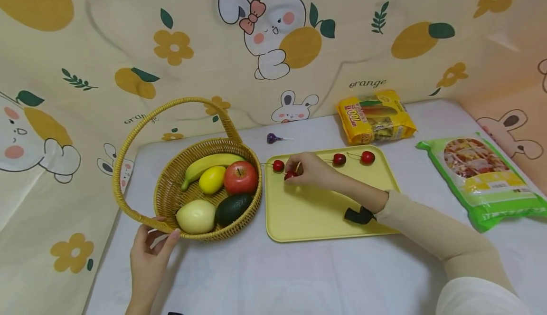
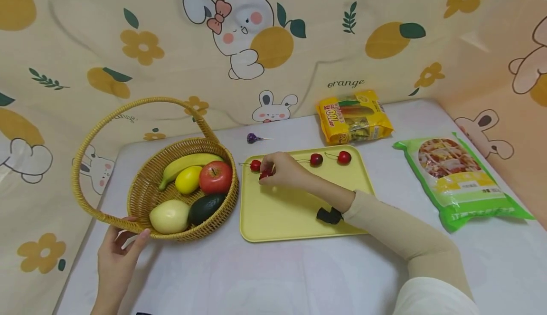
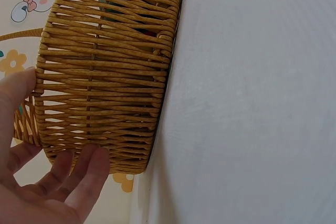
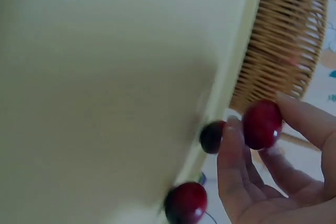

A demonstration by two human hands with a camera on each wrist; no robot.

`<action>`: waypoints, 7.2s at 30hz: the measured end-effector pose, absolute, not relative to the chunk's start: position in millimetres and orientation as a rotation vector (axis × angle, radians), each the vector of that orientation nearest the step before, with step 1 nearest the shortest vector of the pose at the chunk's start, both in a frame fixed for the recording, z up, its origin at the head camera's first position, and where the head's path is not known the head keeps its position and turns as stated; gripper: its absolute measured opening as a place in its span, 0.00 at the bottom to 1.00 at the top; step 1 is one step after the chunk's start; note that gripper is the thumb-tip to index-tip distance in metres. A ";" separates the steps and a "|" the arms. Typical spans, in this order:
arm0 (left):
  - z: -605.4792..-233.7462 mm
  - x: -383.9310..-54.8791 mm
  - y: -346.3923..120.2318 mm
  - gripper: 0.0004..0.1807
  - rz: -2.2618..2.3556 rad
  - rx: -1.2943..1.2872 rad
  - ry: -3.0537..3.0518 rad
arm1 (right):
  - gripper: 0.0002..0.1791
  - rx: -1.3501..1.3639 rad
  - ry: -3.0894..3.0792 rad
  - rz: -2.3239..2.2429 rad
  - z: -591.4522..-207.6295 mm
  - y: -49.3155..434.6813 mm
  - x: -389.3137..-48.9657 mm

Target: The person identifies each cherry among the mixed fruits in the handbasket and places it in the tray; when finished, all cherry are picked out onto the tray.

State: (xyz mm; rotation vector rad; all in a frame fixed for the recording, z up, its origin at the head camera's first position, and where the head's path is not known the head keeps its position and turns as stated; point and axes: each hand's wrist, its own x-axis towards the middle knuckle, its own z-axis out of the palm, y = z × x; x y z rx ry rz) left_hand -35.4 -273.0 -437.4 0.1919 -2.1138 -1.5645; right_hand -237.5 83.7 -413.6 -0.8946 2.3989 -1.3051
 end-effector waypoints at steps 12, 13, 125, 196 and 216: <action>-436.8 -35.2 -273.7 0.23 -1.558 0.199 -2.125 | 0.10 -1.014 2.349 -1.064 -418.9 71.7 -225.2; -437.1 -35.3 -274.0 0.23 -1.557 0.194 -2.127 | 0.10 -1.026 2.345 -1.064 -418.7 71.3 -223.8; -441.7 -37.3 -274.3 0.23 -1.610 0.138 -2.084 | 0.15 -1.147 1.512 -0.904 -363.5 -189.0 -264.8; -435.7 -33.3 -267.8 0.22 -1.560 0.299 -2.141 | 0.17 -0.970 2.499 -0.938 -413.0 148.4 -206.3; -429.6 -29.9 -260.3 0.39 -1.370 0.431 -2.120 | 0.46 -1.041 2.898 -0.246 -400.9 150.8 -179.0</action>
